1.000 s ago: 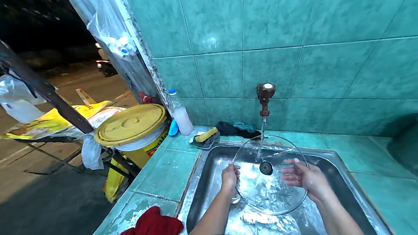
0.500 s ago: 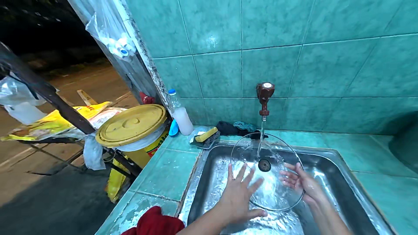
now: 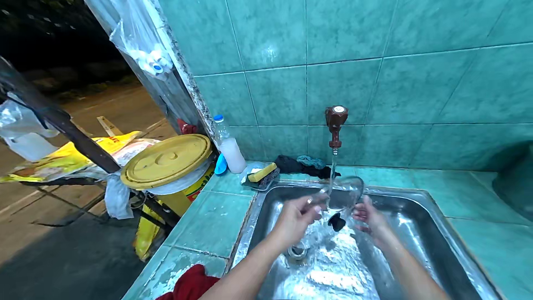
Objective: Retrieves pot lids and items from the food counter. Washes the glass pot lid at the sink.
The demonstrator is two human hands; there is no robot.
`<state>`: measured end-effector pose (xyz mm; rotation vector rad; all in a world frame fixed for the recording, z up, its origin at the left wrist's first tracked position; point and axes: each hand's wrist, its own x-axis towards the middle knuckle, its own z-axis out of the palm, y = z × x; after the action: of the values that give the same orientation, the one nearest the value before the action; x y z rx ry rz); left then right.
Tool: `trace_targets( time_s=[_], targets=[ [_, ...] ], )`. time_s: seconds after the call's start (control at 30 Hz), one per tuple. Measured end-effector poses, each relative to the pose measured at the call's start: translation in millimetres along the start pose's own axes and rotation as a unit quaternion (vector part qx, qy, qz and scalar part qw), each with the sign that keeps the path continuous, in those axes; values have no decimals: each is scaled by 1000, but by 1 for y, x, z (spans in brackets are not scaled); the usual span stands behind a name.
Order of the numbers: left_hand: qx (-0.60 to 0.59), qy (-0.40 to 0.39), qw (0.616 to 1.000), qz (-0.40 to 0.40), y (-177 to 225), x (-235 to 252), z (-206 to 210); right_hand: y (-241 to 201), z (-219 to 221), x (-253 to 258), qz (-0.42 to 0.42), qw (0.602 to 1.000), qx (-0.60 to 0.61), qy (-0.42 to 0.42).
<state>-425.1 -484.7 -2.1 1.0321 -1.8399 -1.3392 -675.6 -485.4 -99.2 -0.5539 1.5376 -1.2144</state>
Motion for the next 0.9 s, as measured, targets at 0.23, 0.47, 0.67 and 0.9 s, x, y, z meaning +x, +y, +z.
trace_targets(
  time_s=[0.23, 0.47, 0.67, 0.9],
  targets=[
    [-460, 220, 841, -181, -63, 29, 14, 4, -14, 1, 10, 997, 81, 5],
    [-523, 196, 805, -201, -88, 30, 37, -20, -18, 4, -28, 996, 44, 66],
    [-567, 256, 767, -158, -88, 34, 35, -66, -7, 10, -185, 953, -238, 37],
    [-512, 245, 802, -185, -94, 17, 36, -183, 31, -31, -551, 726, -411, 35]
  ],
)
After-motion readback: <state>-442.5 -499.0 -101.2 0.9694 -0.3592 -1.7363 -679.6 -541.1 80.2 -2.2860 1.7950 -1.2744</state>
